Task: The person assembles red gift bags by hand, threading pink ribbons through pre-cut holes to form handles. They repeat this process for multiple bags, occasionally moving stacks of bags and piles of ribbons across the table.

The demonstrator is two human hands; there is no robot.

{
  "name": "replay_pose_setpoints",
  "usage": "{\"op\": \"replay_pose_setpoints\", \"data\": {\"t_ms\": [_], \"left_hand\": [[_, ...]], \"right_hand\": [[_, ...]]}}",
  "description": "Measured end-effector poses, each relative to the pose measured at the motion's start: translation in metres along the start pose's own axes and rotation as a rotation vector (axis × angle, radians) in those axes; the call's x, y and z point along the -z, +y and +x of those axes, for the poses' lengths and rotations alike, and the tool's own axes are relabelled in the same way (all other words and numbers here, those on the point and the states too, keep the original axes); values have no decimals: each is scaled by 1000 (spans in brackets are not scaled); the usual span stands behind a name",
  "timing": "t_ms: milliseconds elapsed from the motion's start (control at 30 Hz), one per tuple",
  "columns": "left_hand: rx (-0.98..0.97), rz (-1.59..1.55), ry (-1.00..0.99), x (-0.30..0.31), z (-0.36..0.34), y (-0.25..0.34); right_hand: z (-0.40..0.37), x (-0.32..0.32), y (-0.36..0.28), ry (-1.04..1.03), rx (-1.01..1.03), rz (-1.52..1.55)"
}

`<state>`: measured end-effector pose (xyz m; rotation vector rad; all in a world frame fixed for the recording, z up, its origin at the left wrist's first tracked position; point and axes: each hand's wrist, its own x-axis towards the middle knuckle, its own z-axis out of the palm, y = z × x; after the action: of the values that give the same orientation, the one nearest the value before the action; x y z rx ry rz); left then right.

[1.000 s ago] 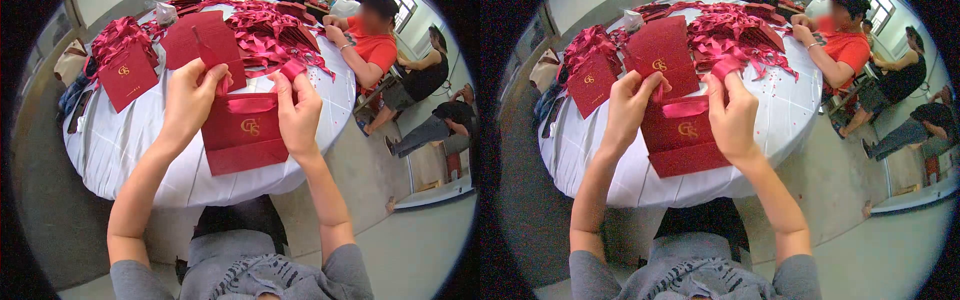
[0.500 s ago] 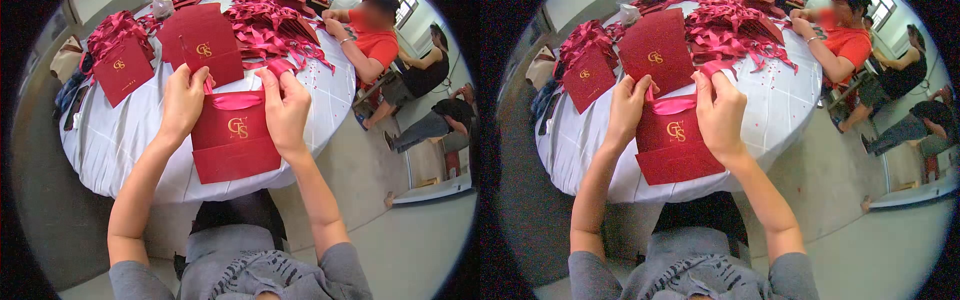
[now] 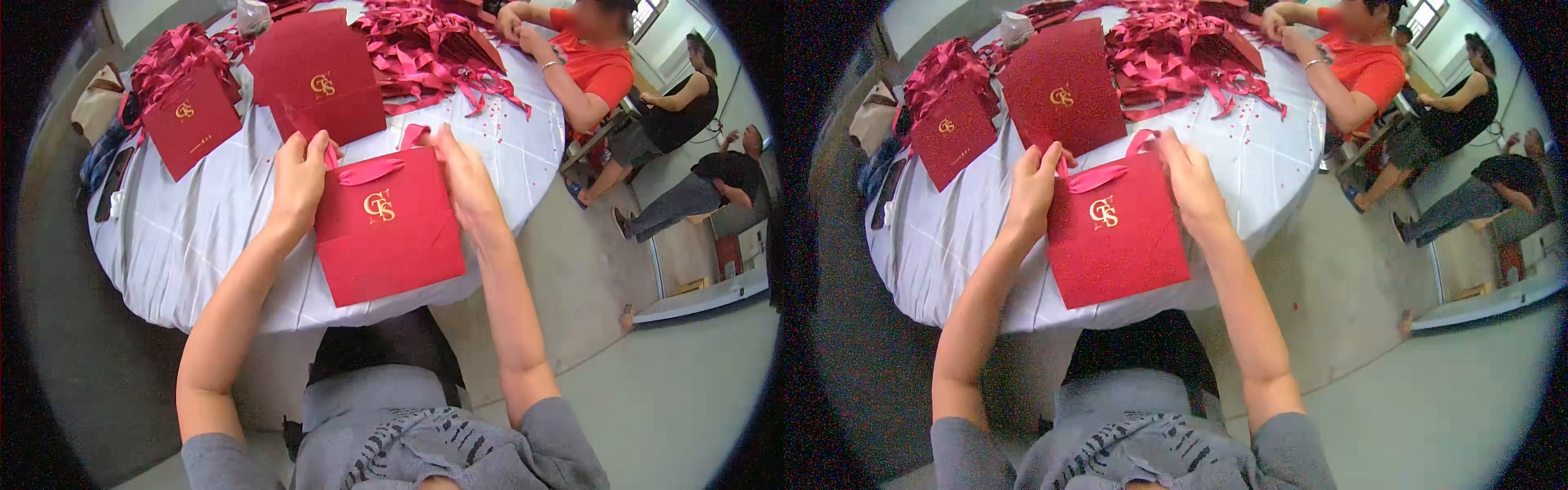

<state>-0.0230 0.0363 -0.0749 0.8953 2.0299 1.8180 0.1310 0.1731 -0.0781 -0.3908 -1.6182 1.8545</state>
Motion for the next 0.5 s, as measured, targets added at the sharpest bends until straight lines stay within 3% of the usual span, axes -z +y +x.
{"op": "replay_pose_setpoints", "data": {"t_ms": [67, 100, 167, 300, 400, 500], "left_hand": [[26, -72, 0, -1, 1, -3], [67, -133, -3, -2, 0, -3], [55, -161, -13, -2, -1, -3], [81, -216, -28, -2, -1, -5], [111, -255, -59, 3, 0, -2], [218, -414, -125, 10, -3, 12]], "right_hand": [[-21, -11, -24, -1, -167, 221], [-22, -9, -26, -110, -236, 217], [-31, -13, -27, -52, -318, 256], [-32, -8, -19, -73, -326, 406], [-33, -7, -19, -244, -232, 168], [-32, -8, -19, -230, -321, 297]]}}
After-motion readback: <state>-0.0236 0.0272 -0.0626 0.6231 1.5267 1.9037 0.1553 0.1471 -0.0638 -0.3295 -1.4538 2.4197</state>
